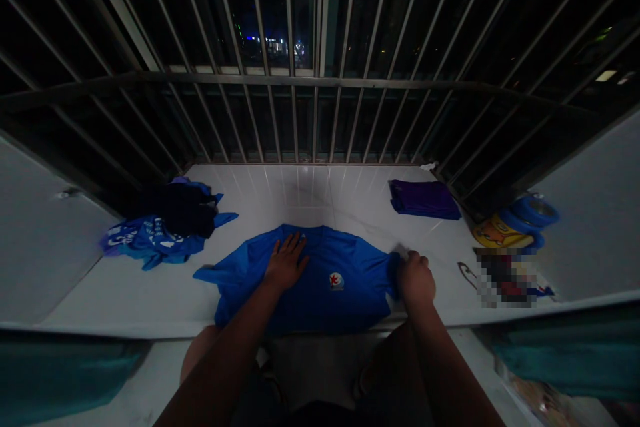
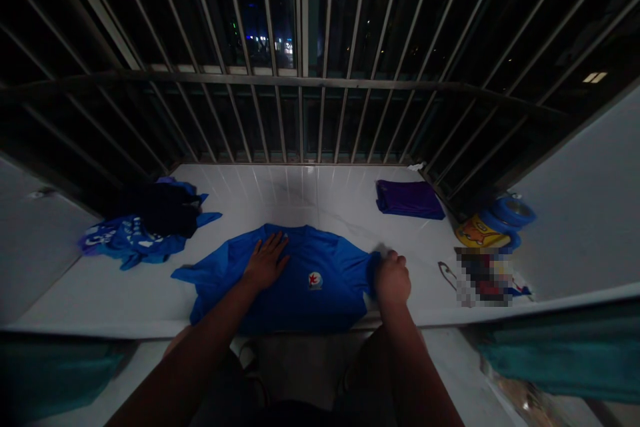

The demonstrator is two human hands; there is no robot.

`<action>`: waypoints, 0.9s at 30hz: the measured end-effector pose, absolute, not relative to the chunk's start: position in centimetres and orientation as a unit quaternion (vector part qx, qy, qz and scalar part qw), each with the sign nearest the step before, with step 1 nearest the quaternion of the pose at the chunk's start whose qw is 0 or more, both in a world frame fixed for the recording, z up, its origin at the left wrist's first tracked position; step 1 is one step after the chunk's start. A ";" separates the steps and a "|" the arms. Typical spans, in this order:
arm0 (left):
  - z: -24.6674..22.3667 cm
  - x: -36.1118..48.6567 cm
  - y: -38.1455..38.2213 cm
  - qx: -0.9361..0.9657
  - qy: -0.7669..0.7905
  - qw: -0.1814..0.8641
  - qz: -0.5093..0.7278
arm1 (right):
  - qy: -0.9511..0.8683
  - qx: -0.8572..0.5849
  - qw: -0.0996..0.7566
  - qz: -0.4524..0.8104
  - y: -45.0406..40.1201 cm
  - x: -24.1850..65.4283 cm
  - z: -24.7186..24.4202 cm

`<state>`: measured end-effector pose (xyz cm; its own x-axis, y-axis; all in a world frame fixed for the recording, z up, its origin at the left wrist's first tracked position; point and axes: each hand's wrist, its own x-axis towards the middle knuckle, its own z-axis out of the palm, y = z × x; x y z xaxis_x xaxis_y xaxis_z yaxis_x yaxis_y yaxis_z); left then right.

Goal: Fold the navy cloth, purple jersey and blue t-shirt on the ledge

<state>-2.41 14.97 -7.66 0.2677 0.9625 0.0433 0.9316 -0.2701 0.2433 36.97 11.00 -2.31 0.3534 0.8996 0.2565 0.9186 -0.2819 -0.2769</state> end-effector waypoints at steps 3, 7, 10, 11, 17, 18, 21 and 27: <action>-7.6 -2.3 15.0 0.790 0.599 0.084 0.094 | -0.658 -0.735 0.166 -0.002 10.9 31.6 -2.1; -7.2 -2.2 14.7 0.785 0.604 0.066 0.122 | -0.784 -0.609 0.098 0.068 11.1 23.3 -3.3; -6.9 -2.8 14.4 0.728 0.667 0.035 0.152 | -0.789 -0.602 0.061 0.108 12.3 20.1 -4.8; -6.9 -3.1 14.4 0.712 0.686 0.037 0.145 | -0.779 -0.613 0.050 0.121 13.0 19.7 -5.2; -6.7 -4.1 16.0 0.719 0.687 0.084 0.058 | -0.769 -0.620 0.025 0.150 16.5 20.3 -6.2; -6.5 -4.0 16.6 0.718 0.689 0.088 0.056 | -0.771 -0.618 0.021 0.151 17.1 20.4 -6.1; -6.2 -3.8 18.8 0.718 0.686 0.101 0.062 | -0.770 -0.621 0.004 0.148 18.8 20.5 -6.0; -6.7 -3.3 23.8 0.724 0.670 0.121 0.111 | -0.763 -0.631 -0.010 0.138 22.7 20.5 -5.8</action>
<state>-3.34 23.83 -6.65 0.0786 0.9969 -0.0012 0.9431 -0.0740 0.3241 20.50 22.67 -5.80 -0.2033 0.9606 -0.1895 0.9662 0.1656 -0.1975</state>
